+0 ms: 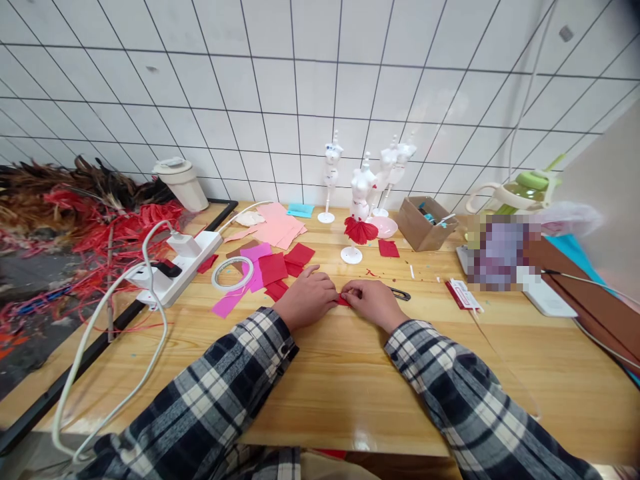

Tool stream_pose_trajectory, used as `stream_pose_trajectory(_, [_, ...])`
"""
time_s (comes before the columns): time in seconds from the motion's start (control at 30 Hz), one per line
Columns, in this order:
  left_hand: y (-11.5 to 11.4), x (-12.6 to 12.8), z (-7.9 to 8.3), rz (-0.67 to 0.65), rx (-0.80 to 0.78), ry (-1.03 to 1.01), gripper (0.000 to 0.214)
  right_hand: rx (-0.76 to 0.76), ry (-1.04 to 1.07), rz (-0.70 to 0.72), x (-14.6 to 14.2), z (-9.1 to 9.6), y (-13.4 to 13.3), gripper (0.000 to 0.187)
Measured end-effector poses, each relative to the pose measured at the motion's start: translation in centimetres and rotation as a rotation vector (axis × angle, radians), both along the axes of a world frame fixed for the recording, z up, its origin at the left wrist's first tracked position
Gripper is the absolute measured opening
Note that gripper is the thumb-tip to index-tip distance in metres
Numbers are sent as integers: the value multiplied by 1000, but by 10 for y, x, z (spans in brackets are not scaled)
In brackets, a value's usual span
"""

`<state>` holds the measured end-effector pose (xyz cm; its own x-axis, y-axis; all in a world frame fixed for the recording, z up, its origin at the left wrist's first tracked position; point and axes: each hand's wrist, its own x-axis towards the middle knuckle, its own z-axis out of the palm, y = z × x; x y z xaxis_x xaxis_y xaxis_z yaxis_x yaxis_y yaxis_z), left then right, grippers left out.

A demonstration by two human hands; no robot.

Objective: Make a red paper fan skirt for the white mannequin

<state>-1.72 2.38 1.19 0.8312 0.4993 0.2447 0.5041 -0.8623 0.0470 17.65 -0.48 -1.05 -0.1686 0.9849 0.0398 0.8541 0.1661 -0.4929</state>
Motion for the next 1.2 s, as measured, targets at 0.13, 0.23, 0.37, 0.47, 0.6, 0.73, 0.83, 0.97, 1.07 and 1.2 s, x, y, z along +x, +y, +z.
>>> stream_pose_trajectory(0.13, [3,-2,-2,51,-28,-29,25,181,11,6,0,1,-4,21])
stream_pose_trajectory(0.23, [3,-3,-4,98,-108,-151,22,288,29,153,2,4,-8,29])
stream_pose_trajectory(0.37, [0,-3,-5,144,-360,-286,18,248,100,138,3,3,-7,16])
stream_pose_trajectory(0.47, [0,-3,-5,215,-610,-451,26,89,298,28,1,0,-6,17])
stream_pose_trajectory(0.6, [2,-1,-5,304,-734,-540,27,-16,491,-19,-2,1,-7,21])
stream_pose_trajectory(0.73, [3,0,-6,352,-747,-572,21,0,533,-3,-2,4,-9,23])
stream_pose_trajectory(0.83, [3,1,-6,343,-734,-572,21,-76,618,-26,-3,3,-9,29])
stream_pose_trajectory(0.97, [4,0,-7,333,-745,-559,22,-154,654,-70,-4,0,-8,21])
stream_pose_trajectory(1.07, [5,-1,-8,331,-861,-583,27,-127,618,-103,-3,0,-7,16])
stream_pose_trajectory(1.2, [5,-1,-11,313,-1007,-597,30,-90,586,-74,-3,2,-8,17])
